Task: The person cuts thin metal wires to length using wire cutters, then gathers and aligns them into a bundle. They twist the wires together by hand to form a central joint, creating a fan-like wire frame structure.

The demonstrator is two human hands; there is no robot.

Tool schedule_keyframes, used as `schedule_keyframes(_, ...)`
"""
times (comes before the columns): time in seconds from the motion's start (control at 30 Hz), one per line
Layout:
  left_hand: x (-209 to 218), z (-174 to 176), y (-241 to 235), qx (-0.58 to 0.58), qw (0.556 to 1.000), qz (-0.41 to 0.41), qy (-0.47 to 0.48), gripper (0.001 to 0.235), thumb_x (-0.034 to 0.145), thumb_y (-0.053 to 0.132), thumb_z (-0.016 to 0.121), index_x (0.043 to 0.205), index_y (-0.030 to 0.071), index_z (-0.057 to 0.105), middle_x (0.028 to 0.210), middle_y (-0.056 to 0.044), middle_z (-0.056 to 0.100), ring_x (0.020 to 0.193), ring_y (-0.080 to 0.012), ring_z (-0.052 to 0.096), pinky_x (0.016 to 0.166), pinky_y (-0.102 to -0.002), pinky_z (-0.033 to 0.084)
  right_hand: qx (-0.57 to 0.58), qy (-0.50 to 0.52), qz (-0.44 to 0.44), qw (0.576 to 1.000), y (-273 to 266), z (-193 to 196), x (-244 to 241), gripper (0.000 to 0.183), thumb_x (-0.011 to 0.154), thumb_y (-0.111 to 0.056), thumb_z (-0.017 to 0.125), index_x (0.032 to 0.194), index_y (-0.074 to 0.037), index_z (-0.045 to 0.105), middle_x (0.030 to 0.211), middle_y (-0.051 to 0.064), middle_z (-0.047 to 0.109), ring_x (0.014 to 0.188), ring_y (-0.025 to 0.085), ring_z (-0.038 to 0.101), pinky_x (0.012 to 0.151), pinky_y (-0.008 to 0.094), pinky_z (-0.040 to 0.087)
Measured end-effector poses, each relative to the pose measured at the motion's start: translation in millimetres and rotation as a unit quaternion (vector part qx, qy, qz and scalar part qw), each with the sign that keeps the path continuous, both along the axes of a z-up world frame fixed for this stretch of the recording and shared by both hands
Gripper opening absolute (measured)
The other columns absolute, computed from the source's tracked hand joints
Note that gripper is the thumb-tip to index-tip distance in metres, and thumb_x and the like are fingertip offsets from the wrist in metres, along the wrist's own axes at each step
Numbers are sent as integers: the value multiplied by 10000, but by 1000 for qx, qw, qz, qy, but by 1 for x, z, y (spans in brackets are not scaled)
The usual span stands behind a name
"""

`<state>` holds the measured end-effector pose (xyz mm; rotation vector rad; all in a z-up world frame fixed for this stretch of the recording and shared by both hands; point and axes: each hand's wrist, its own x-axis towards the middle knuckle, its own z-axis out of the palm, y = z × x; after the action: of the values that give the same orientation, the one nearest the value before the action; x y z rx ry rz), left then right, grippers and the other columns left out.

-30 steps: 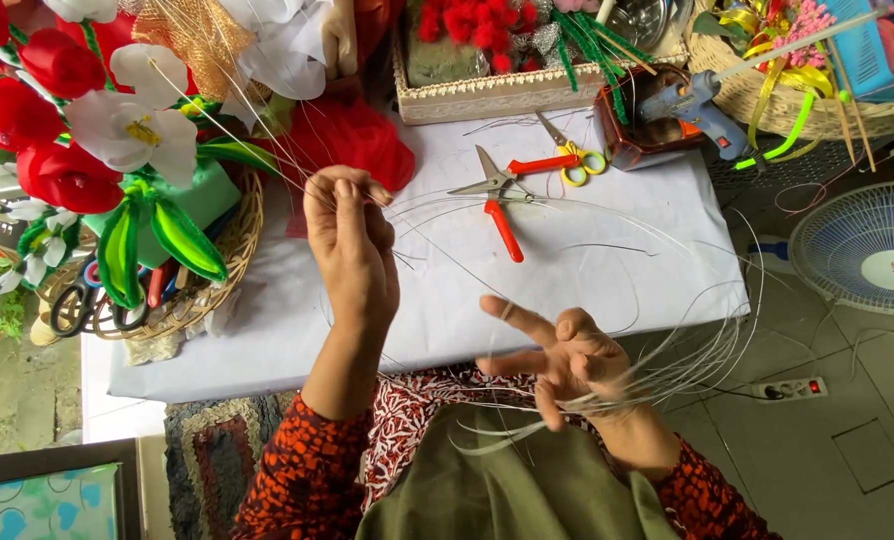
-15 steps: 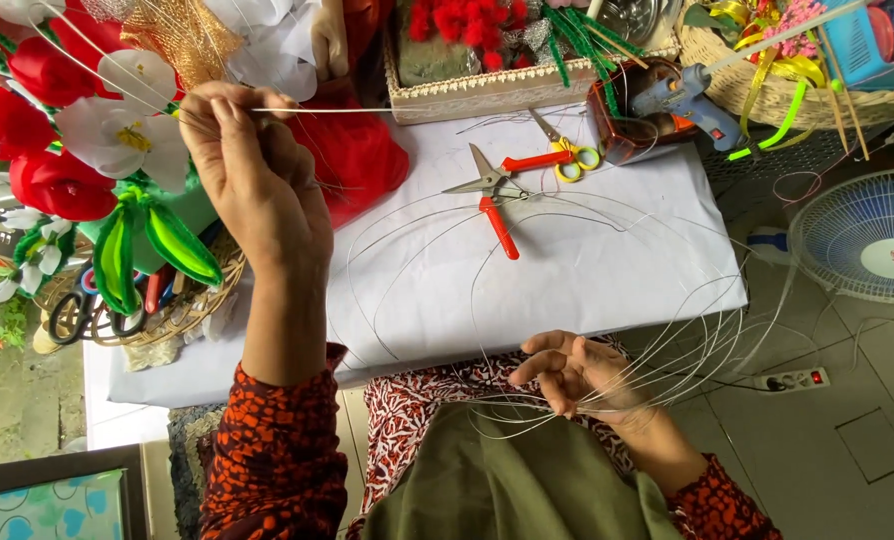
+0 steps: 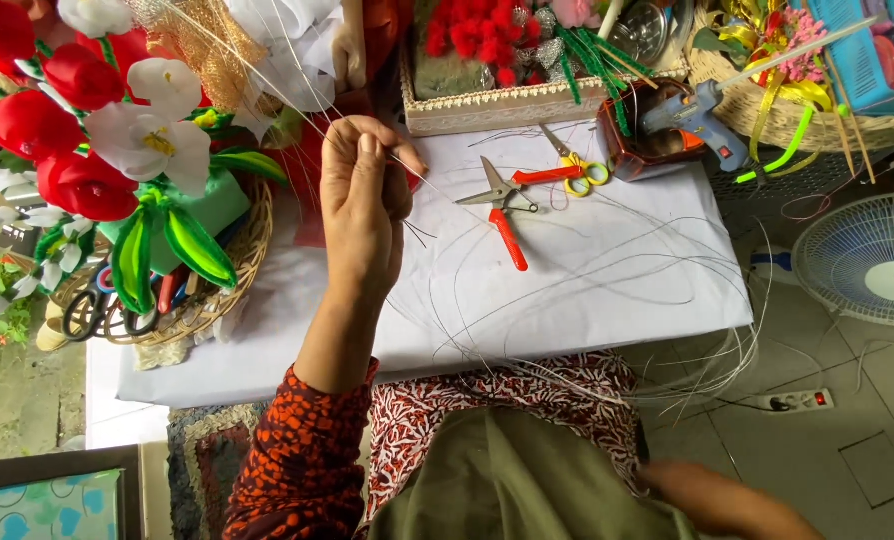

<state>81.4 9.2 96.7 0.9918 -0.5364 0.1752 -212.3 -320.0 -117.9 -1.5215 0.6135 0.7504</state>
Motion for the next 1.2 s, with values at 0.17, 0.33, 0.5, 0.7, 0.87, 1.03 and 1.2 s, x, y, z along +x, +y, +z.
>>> schedule_keyframes(0.17, -8, 4, 4, 30, 999, 19, 7, 127, 1023, 214, 403, 955, 124, 462, 740, -98, 594, 461, -42, 221, 421, -195, 157, -66, -224, 235, 944, 3, 127, 12, 326, 929, -328, 499, 1005, -101, 721, 951, 36, 733, 845, 165, 690, 755, 293, 528)
schedule_keyframes(0.33, -37, 13, -3, 87, 996, -13, -3, 98, 1039, 165, 378, 978, 141, 450, 744, -81, 619, 460, -34, 262, 401, -167, 211, -307, -654, 190, 665, 39, 196, 75, 583, 771, -158, 682, 1296, -32, 465, 1256, 138, 574, 931, 125, 649, 890, 221, 577)
schedule_keyframes(0.5, -59, 20, -2, 110, 992, -59, -15, 118, 1041, 165, 367, 975, 114, 450, 752, -74, 597, 476, -36, 263, 439, -178, 218, -319, -669, 213, 637, 97, 209, 130, 634, 861, -238, 594, 1383, 32, 359, 1303, 216, 489, 1199, 306, 533, 1082, 399, 441)
schedule_keyframes(0.7, -45, -1, 1, 102, 994, -50, 6, 138, 1035, 213, 375, 985, 125, 468, 740, -42, 563, 494, -33, 277, 443, -172, 236, -74, -533, 229, 811, 138, 177, 144, 213, 922, -90, 510, 1106, -28, 597, 830, 62, 647, 626, 104, 619, 586, 197, 588)
schedule_keyframes(0.87, -37, -37, -5, 141, 990, -16, 25, 359, 1047, 298, 334, 1296, 85, 482, 933, -42, 640, 506, -25, 274, 467, -168, 269, -52, -463, 134, 875, 156, 146, 164, 141, 951, -115, 463, 998, -52, 581, 677, 14, 554, 537, 94, 488, 508, 225, 461)
schedule_keyframes(1.03, -38, -60, -13, 79, 995, -39, 49, 411, 1046, 264, 329, 1331, 28, 509, 952, -135, 655, 546, -32, 331, 495, -168, 257, -43, -544, 70, 835, 161, 141, 193, 148, 935, -54, 469, 974, -2, 602, 636, 71, 598, 477, 85, 554, 386, 221, 480)
schedule_keyframes(1.2, -39, -67, -16, 80, 993, -66, 60, 413, 1047, 240, 339, 1356, 24, 505, 1006, -155, 653, 579, -52, 386, 510, -174, 297, -67, -581, 61, 809, 168, 159, 209, 138, 940, -41, 479, 974, 4, 604, 648, 80, 590, 513, 108, 547, 442, 235, 491)
